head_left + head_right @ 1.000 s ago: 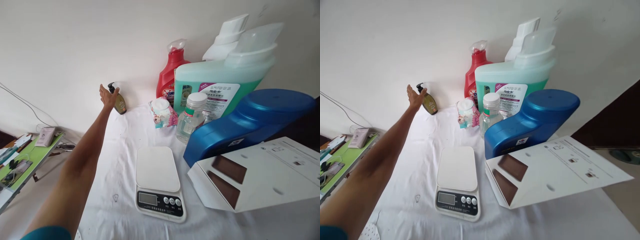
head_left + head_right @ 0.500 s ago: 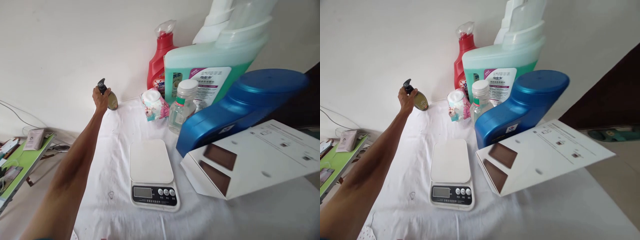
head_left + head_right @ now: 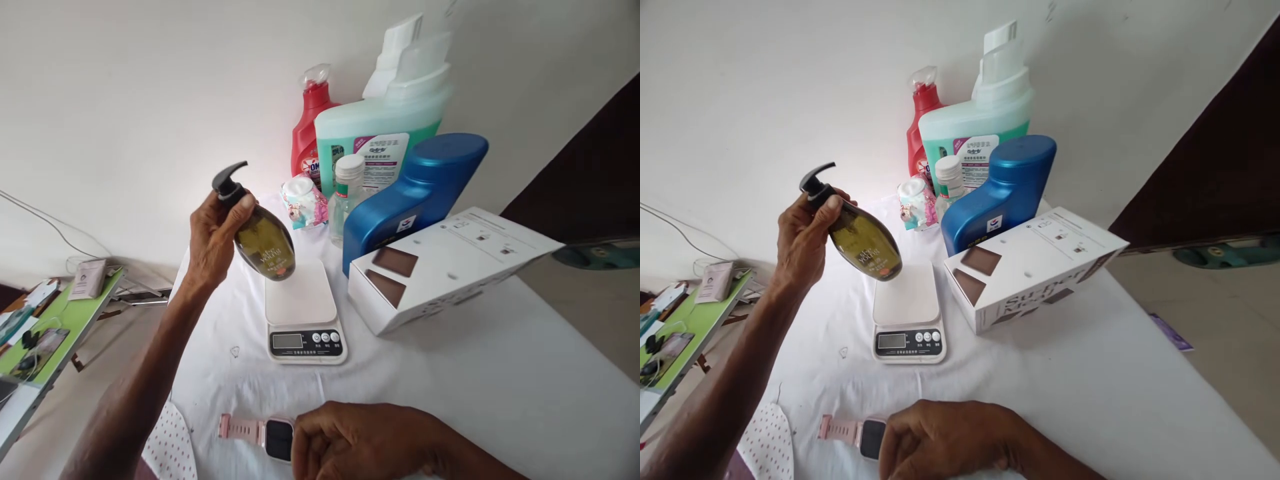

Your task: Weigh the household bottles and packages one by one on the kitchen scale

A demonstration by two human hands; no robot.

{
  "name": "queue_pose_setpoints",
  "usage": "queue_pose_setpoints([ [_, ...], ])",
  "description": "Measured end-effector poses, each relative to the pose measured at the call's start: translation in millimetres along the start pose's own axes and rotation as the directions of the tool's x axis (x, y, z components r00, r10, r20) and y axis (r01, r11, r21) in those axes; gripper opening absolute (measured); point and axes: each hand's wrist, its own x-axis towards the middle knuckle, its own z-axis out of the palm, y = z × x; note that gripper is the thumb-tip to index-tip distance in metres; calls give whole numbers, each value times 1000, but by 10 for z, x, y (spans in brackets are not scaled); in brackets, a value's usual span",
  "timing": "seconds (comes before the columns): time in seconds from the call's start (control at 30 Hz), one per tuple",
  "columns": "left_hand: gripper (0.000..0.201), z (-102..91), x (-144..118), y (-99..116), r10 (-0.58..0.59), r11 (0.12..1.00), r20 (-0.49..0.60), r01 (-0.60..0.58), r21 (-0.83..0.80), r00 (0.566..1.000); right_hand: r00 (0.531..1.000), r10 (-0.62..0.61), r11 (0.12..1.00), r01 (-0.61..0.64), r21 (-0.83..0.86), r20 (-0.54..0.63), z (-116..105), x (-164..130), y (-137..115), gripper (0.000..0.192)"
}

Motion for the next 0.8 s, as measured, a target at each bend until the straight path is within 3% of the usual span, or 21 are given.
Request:
queue_pose_setpoints([
  [0.2,26,260,-317,151,-87,996,76,88,-14,993,988,-66,995,54,87,140,14,35,-10,56],
  [0.43,24,386,-434,163,-71,997,38,70,22,997,976,-119,991,105,88,180,46,-4,-34,51],
  [0.67,42,278,-690,29,-34,992,48,27,126,998,968,-143,988,128,83,205,35,-23,-22,48],
  [0.8,61,121,-998,-291,-156,985,-44,159,68,987,978,-94,995,88,44,185,39,-36,-32,52],
])
